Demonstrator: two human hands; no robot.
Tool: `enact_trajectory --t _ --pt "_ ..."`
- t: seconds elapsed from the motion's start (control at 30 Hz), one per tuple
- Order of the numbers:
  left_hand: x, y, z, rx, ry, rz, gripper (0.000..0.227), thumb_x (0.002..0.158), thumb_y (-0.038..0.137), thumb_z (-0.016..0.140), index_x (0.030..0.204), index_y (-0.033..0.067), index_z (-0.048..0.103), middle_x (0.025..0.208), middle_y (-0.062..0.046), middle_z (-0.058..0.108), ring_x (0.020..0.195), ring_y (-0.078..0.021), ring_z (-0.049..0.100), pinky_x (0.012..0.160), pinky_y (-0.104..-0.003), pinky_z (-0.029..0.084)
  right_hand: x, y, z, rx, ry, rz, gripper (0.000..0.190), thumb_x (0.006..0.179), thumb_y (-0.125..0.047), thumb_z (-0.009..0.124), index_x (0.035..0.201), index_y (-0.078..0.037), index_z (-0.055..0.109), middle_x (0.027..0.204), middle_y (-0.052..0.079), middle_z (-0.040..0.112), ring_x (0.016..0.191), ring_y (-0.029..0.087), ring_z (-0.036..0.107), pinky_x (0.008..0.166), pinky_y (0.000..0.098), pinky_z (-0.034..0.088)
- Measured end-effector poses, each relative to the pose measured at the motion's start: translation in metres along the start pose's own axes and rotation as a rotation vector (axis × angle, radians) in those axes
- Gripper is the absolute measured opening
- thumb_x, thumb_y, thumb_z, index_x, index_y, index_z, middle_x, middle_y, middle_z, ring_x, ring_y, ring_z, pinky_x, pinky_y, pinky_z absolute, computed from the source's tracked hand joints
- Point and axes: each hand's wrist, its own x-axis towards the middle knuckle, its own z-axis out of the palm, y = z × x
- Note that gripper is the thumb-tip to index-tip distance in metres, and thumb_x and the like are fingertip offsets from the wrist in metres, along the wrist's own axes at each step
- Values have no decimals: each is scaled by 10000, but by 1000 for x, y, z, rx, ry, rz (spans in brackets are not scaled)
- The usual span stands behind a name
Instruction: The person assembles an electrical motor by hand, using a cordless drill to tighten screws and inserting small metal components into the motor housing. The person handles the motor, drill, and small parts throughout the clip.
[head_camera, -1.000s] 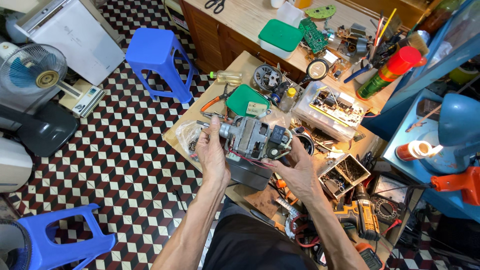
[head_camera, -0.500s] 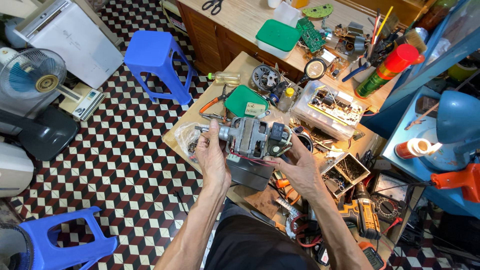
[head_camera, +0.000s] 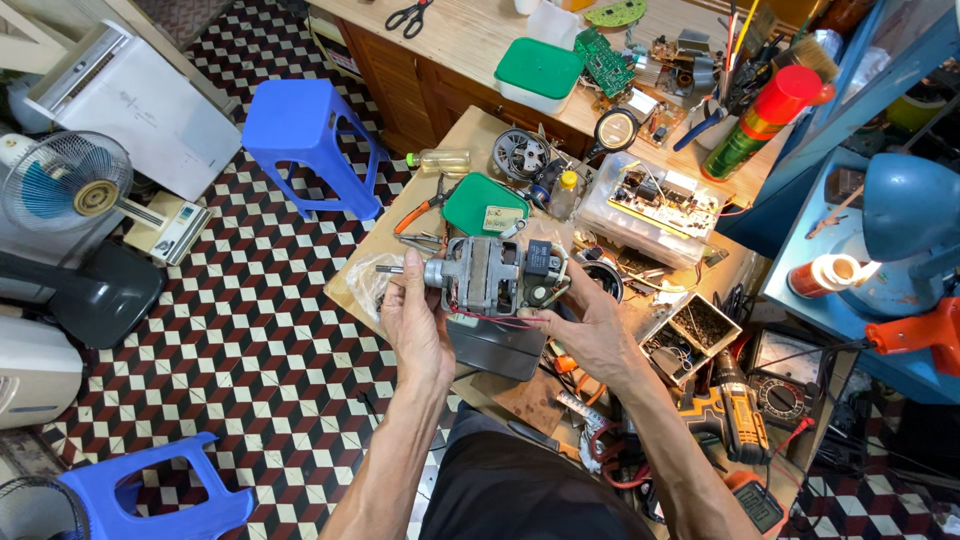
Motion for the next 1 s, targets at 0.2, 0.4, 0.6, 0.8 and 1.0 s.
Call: enact_trajectory --t 0.2,0.4,0.6,0.8,1.0 --pt "-2 3 1 -22 -2 -10 233 947 314 712 895 111 608 1005 -111 769 872 -154 722 725 -312 633 1 1 1 -16 -3 8 773 853 -75 804 1538 -45 447 1306 24 665 1186 108 599 1103 320 465" --pt "-5 8 2 -38 -32 -48 208 965 302 712 931 119 619 1017 -107 753 890 -165 707 747 -334 607 -1 0 0 31 2 26 780 858 -82 786 1550 -52 426 1313 18 657 1187 110 601 1098 324 475" --pt "-5 15 2 -48 15 -121 267 944 382 625 975 117 614 998 -123 770 877 -168 728 760 -335 625 0 -3 1 -41 16 40 815 838 -79 803 1555 -70 415 1310 15 662 1185 110 599 1107 338 464" --pt "-2 10 -4 3 -59 -27 268 1000 337 665 987 98 544 1036 -128 743 892 -167 708 767 -350 618 1 -3 2 -43 0 19 803 847 -80 800 1554 -71 421 1317 13 664 1193 109 596 1119 339 454" --pt "0 11 -4 106 -38 17 302 1010 382 592 1026 81 572 1035 -138 756 891 -175 728 764 -327 619 -1 -1 2 -37 -4 2 714 855 -58 789 1502 -52 488 1291 14 672 1173 109 610 1090 332 480"
